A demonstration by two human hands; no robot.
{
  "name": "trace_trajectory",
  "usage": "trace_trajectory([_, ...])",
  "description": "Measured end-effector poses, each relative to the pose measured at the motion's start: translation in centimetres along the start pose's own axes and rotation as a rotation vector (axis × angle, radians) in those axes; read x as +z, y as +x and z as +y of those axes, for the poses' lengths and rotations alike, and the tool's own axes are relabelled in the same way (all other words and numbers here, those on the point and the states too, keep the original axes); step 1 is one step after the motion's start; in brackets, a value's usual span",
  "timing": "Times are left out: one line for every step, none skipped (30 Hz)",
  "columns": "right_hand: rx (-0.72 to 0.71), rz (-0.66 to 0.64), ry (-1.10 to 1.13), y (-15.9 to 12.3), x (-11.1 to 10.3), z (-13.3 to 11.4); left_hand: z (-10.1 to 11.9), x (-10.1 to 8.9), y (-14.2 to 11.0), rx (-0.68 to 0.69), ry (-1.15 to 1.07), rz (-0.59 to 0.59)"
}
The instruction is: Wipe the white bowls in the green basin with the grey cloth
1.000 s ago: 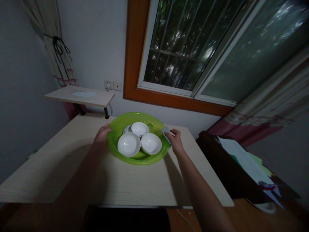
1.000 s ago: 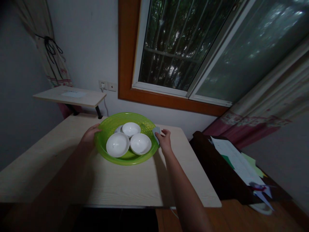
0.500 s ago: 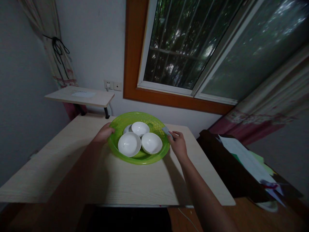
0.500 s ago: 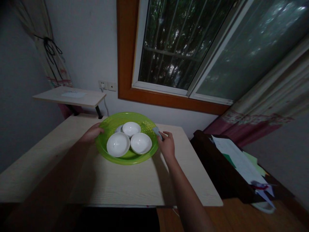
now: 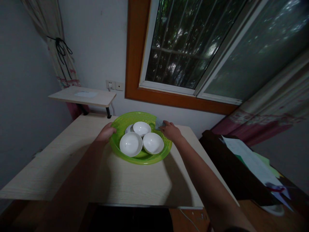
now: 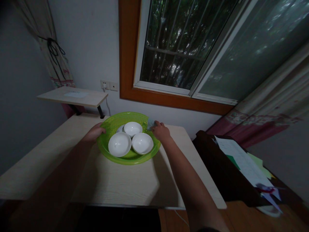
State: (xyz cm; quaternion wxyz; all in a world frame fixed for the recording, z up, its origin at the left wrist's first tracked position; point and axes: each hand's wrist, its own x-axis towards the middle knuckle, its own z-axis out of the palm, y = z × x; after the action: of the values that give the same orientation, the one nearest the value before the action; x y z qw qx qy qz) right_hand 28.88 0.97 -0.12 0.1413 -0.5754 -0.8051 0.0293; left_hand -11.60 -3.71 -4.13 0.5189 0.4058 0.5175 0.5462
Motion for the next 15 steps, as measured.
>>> trace_trajectory([0.009, -0.006, 0.000, 0.0, 0.0, -0.1, 0.0, 0.0, 0.0, -0.006, 0.018, 0.007])
trace_trajectory([0.013, -0.011, -0.002, 0.0, -0.1, -0.1, 0.0, 0.0, -0.1, -0.015, 0.041, 0.016])
trace_trajectory([0.014, -0.017, -0.005, -0.2, -0.2, -0.1, 0.0, 0.1, -0.1, -0.023, 0.057, 0.027])
trace_trajectory([0.014, -0.024, -0.006, -0.5, -0.3, 0.0, 0.1, 0.2, -0.2, -0.025, 0.053, 0.035])
trace_trajectory([0.014, -0.034, -0.007, -0.9, -0.4, 0.2, 0.1, 0.2, -0.3, -0.027, 0.046, 0.047])
trace_trajectory([0.012, -0.046, -0.005, -1.4, -0.6, 0.3, 0.2, 0.3, -0.3, -0.030, 0.040, 0.060])
trace_trajectory([0.008, -0.060, 0.001, -2.0, -0.7, 0.5, 0.2, 0.4, -0.4, -0.034, 0.037, 0.074])
trace_trajectory([0.004, -0.076, 0.016, -2.7, -0.9, 0.6, 0.3, 0.4, -0.4, -0.040, 0.039, 0.085])
trace_trajectory([0.000, -0.090, 0.037, -3.4, -1.1, 0.7, 0.3, 0.5, -0.5, -0.045, 0.044, 0.092])
trace_trajectory([-0.004, -0.099, 0.063, -4.2, -1.2, 0.7, 0.4, 0.5, -0.5, -0.050, 0.050, 0.096])
trace_trajectory([-0.010, -0.100, 0.089, -5.0, -1.3, 0.7, 0.5, 0.6, -0.5, -0.053, 0.056, 0.095])
trace_trajectory([-0.019, -0.092, 0.109, -5.8, -1.3, 0.6, 0.5, 0.6, -0.5, -0.055, 0.059, 0.089])
trace_trajectory([-0.033, -0.073, 0.123, -6.6, -1.3, 0.6, 0.5, 0.6, -0.5, -0.055, 0.061, 0.083])
trace_trajectory([-0.049, -0.048, 0.136, -7.3, -1.2, 0.4, 0.5, 0.5, -0.4, -0.052, 0.061, 0.079])
trace_trajectory([-0.063, -0.021, 0.149, -8.0, -1.1, 0.3, 0.4, 0.5, -0.3, -0.048, 0.062, 0.079])
